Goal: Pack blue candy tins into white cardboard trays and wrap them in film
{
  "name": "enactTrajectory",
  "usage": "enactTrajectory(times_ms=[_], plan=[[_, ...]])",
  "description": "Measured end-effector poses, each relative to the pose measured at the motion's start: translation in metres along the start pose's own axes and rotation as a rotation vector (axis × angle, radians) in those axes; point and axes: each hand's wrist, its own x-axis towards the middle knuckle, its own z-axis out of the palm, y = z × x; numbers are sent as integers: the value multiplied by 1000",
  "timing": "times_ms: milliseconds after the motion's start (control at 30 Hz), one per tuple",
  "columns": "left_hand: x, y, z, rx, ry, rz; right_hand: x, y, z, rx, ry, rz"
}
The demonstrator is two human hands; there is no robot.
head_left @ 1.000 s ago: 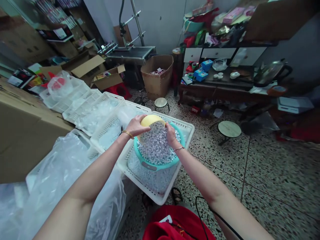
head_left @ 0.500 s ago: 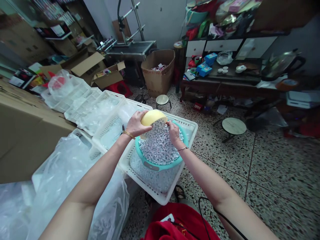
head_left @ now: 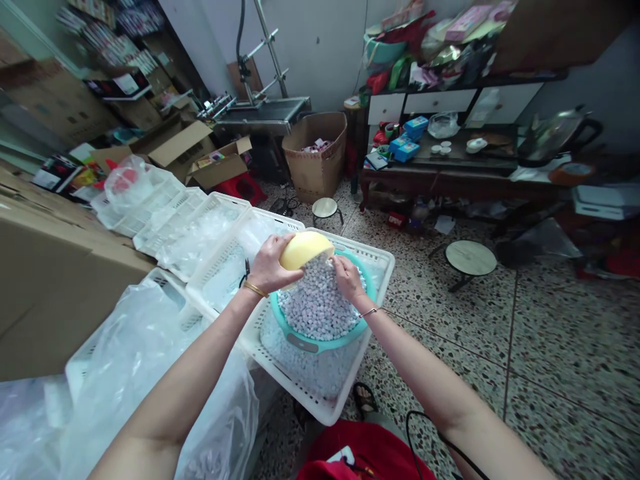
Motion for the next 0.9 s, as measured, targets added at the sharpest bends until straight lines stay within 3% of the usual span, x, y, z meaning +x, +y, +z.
enactTrajectory(times_ms=[400,900], plan=[[-15,10,-4,77,96,-59,-8,14,1,-119,-20,-129],[-35,29,-4,159,173,25,-18,26,-5,-227,-60,-195]])
